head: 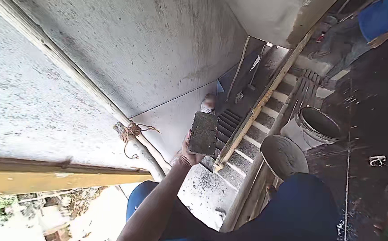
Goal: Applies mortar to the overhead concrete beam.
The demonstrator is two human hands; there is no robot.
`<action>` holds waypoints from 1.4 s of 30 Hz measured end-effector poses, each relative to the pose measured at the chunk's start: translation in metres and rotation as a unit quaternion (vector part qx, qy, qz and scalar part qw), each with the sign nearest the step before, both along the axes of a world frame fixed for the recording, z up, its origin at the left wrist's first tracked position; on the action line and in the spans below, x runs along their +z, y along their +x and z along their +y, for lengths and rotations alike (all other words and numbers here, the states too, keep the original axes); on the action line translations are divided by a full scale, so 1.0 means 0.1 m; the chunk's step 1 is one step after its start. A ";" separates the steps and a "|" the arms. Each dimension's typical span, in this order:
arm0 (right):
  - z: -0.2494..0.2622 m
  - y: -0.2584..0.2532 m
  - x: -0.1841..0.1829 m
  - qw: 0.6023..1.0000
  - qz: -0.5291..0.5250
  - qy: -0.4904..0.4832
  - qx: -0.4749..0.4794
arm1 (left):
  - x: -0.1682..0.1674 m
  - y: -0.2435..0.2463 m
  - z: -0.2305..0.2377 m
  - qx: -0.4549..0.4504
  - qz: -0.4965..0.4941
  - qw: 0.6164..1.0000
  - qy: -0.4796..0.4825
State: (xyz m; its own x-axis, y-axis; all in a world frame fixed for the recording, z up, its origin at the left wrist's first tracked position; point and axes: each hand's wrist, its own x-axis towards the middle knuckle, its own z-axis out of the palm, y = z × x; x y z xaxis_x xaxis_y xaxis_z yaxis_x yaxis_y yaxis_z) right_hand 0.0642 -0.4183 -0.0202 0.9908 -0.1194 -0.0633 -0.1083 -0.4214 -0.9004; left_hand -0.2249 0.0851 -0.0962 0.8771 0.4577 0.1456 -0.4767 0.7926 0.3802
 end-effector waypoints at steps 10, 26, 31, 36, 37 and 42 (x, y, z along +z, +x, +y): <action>-0.08 0.92 -1.12 0.996 0.064 0.059 0.030 | -0.09 1.36 -0.47 -0.088 0.060 0.993 0.045; -0.05 3.23 -2.02 0.997 0.002 0.071 -0.031 | -0.07 5.72 -1.58 -0.154 0.286 0.828 0.458; 0.54 4.24 -2.17 0.995 -0.037 -0.035 -0.085 | -0.27 7.04 -2.08 -0.163 0.275 0.592 0.740; 0.82 4.58 -2.31 0.985 0.048 -0.113 -0.120 | -0.94 7.79 -2.50 -0.176 0.277 0.343 0.880; 0.83 4.58 -2.35 0.983 0.054 -0.123 -0.124 | -1.08 7.88 -2.56 -0.197 0.282 0.319 0.883; 0.85 4.55 -2.40 0.977 0.053 -0.151 -0.139 | -1.69 8.09 -2.71 -0.274 0.314 0.243 0.876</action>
State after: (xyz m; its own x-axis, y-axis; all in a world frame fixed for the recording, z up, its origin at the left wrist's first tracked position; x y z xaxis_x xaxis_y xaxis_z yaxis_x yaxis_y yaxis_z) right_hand 0.5197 -0.3338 -0.2606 0.9070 -0.4127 -0.0840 -0.3426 -0.6072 -0.7169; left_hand 0.5838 -0.1857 -0.2653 0.8375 -0.0337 -0.5454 0.1068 -0.9687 0.2239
